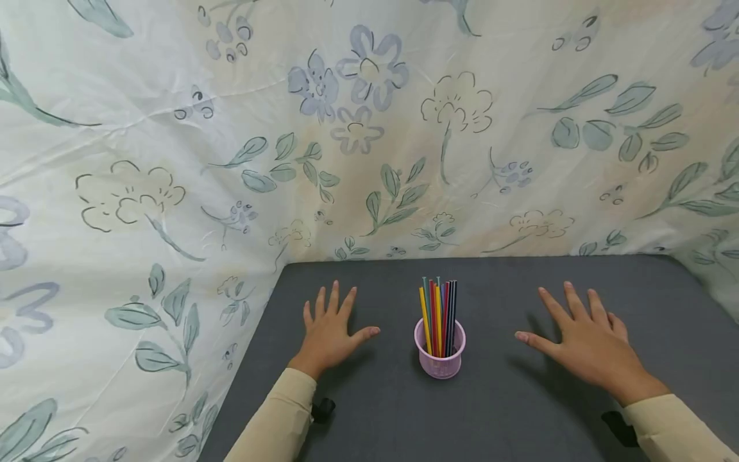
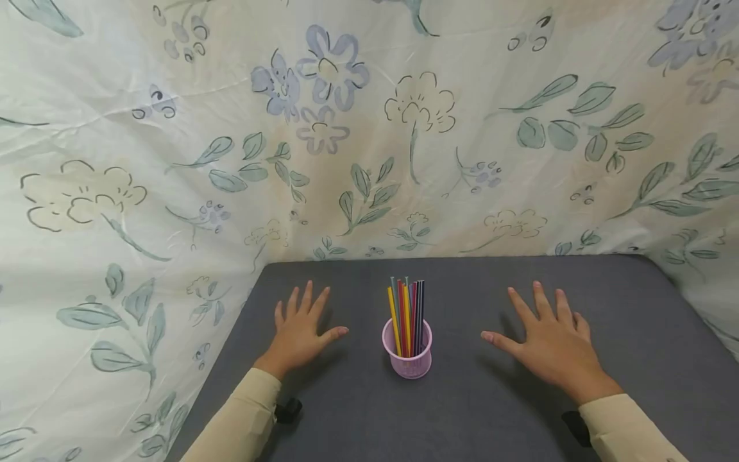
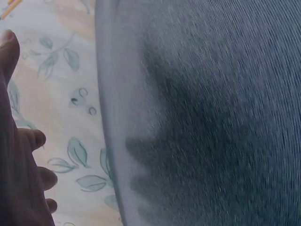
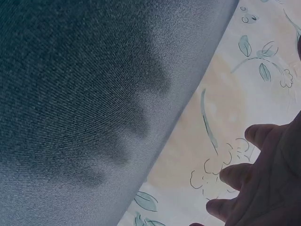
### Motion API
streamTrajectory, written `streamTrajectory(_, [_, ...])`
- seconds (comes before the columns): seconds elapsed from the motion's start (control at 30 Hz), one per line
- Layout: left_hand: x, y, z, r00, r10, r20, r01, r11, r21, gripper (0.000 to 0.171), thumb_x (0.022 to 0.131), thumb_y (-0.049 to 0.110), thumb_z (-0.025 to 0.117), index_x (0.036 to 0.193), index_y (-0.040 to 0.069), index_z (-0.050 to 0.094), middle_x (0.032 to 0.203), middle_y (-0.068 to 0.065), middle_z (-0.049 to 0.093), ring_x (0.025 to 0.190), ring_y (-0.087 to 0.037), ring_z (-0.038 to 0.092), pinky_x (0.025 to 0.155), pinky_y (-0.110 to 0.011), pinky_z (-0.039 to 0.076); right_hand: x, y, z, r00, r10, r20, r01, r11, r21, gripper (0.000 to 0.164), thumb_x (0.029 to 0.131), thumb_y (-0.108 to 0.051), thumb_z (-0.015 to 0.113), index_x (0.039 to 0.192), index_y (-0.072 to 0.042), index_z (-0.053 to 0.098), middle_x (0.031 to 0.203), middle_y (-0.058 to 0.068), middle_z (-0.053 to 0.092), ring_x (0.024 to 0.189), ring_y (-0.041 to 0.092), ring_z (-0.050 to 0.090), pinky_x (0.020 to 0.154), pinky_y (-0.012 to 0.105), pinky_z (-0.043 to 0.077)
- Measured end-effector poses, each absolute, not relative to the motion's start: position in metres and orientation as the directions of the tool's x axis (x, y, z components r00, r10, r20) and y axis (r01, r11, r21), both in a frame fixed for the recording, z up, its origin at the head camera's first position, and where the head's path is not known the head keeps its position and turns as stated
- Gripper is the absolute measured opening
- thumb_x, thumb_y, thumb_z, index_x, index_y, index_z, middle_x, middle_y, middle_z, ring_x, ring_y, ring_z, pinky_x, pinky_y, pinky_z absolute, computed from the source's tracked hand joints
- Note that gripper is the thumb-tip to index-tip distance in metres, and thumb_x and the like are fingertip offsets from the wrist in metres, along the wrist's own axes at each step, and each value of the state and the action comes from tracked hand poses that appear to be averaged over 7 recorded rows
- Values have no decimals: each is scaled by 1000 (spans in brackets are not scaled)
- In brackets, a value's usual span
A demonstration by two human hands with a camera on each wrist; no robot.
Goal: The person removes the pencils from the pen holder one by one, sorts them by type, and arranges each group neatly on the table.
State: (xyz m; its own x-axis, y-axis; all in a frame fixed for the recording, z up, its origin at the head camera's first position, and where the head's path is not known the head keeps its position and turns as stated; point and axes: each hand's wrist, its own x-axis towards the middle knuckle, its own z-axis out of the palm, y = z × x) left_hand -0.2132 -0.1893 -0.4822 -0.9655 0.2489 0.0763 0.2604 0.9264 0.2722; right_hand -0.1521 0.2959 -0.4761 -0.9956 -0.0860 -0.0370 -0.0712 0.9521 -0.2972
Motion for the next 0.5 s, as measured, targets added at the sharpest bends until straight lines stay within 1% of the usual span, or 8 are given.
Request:
streamTrajectory(0.1, [-211, -185, -482, -963, 257, 82, 269, 902, 337, 105, 95, 83, 57, 174, 20, 29, 179, -18, 12, 162, -48, 6, 119, -78, 3, -152, 295, -475, -996, -80, -31, -67, 951, -301, 119, 94, -87, 55, 176, -13, 9, 172, 38, -8, 149, 70, -14, 104, 90, 5])
streamTrajectory(0.3, [-201, -174, -483, -959, 277, 56, 261, 794, 550, 94, 102, 73, 57, 173, 16, 31, 177, -20, 22, 160, -51, 16, 119, -78, 8, -151, 292, -473, -997, -78, -11, -71, 947, -314, 119, 94, -86, 56, 176, -14, 9, 172, 38, -8, 150, 69, -12, 103, 90, 7])
streamTrajectory(0.37, [-197, -170, -484, -957, 286, 55, 258, 744, 617, 91, 104, 68, 59, 172, 13, 33, 175, -20, 27, 159, -50, 22, 119, -77, 12, -151, 290, -473, -997, -83, -6, -76, 944, -320, 118, 94, -85, 56, 176, -14, 9, 172, 38, -7, 150, 69, -11, 102, 91, 7])
streamTrajectory(0.5, [-190, -159, -487, -955, 291, 52, 235, 638, 733, 85, 107, 61, 61, 170, 11, 36, 172, -18, 35, 157, -43, 31, 121, -70, 24, -150, 287, -472, -996, -93, 8, -90, 942, -323, 118, 94, -85, 57, 176, -13, 10, 172, 38, -5, 151, 70, -9, 101, 91, 9])
